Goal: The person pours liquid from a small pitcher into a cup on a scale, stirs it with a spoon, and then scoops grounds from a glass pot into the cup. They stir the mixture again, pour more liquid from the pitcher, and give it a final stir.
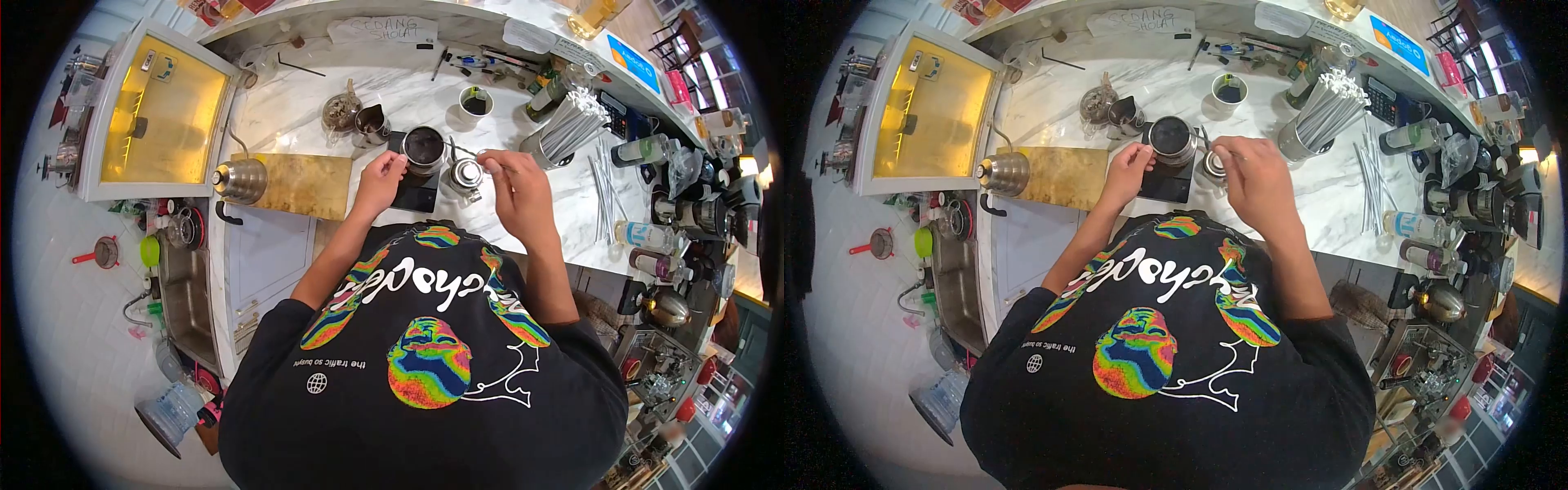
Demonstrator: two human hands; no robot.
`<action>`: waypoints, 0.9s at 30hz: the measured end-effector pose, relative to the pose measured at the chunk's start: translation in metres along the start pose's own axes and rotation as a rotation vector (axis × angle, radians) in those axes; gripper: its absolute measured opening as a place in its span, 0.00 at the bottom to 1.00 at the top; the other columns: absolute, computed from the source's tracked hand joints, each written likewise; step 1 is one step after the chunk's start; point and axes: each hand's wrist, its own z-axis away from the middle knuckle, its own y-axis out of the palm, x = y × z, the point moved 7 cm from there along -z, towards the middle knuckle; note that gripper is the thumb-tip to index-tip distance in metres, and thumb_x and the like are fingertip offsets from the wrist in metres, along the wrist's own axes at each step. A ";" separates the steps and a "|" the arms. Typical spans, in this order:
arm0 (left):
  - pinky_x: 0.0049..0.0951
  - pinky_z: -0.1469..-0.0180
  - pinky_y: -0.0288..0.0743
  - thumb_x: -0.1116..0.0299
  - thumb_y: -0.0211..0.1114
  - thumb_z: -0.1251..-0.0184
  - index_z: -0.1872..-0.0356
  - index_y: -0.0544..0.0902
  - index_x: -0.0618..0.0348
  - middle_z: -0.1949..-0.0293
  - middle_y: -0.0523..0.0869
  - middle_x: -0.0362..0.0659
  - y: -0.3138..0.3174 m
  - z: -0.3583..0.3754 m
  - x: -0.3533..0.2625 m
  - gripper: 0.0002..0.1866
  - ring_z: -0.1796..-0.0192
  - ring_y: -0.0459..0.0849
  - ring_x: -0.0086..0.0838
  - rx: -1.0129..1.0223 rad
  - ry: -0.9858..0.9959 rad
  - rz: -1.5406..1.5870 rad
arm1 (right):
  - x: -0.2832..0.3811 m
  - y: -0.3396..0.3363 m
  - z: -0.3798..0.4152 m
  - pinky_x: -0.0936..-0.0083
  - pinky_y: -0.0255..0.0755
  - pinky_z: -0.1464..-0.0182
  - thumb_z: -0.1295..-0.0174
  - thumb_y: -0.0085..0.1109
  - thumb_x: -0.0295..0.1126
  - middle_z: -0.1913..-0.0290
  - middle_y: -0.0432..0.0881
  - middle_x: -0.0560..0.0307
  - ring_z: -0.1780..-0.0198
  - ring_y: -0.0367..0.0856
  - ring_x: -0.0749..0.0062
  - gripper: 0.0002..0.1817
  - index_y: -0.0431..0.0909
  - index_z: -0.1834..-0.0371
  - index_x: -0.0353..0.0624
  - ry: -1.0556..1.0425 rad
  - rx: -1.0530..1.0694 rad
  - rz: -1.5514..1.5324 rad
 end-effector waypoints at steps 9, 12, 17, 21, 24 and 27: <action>0.24 0.57 0.78 0.59 0.62 0.19 0.61 0.84 0.64 0.68 0.87 0.39 0.001 0.001 -0.004 0.16 0.64 0.82 0.19 0.002 0.014 0.028 | 0.010 0.006 -0.003 0.61 0.73 0.51 0.29 0.62 0.25 0.60 0.89 0.50 0.58 0.85 0.51 0.04 0.84 0.56 0.39 -0.030 0.029 -0.006; 0.24 0.57 0.78 0.59 0.63 0.19 0.61 0.84 0.63 0.68 0.86 0.38 0.000 0.002 -0.003 0.16 0.65 0.82 0.19 -0.004 0.008 0.000 | 0.002 -0.001 -0.001 0.61 0.73 0.51 0.30 0.62 0.25 0.60 0.89 0.50 0.58 0.85 0.51 0.04 0.84 0.56 0.39 0.005 0.000 0.033; 0.24 0.57 0.78 0.59 0.63 0.19 0.61 0.84 0.63 0.68 0.87 0.38 0.002 0.000 -0.003 0.16 0.65 0.82 0.19 0.013 0.012 0.000 | 0.014 0.006 0.002 0.63 0.76 0.54 0.27 0.60 0.25 0.58 0.90 0.52 0.58 0.84 0.54 0.06 0.87 0.55 0.38 -0.039 0.082 0.001; 0.24 0.57 0.78 0.59 0.63 0.19 0.61 0.84 0.63 0.68 0.87 0.38 0.001 0.000 -0.001 0.16 0.65 0.82 0.19 0.008 0.013 0.019 | 0.008 0.005 -0.002 0.60 0.73 0.50 0.29 0.62 0.26 0.62 0.88 0.51 0.59 0.84 0.52 0.04 0.84 0.56 0.40 -0.027 -0.011 0.012; 0.24 0.57 0.78 0.59 0.63 0.19 0.61 0.84 0.64 0.68 0.87 0.38 -0.001 -0.001 0.001 0.16 0.65 0.82 0.19 0.004 0.023 0.015 | 0.006 -0.002 0.002 0.60 0.73 0.50 0.29 0.62 0.26 0.63 0.88 0.51 0.59 0.85 0.53 0.04 0.84 0.56 0.39 -0.002 0.016 0.025; 0.24 0.57 0.78 0.59 0.63 0.19 0.62 0.84 0.64 0.68 0.87 0.38 0.000 -0.001 -0.001 0.16 0.64 0.82 0.19 0.008 0.027 0.018 | 0.013 0.004 0.003 0.61 0.73 0.51 0.30 0.62 0.26 0.63 0.87 0.51 0.60 0.84 0.53 0.04 0.84 0.56 0.39 -0.038 0.041 -0.006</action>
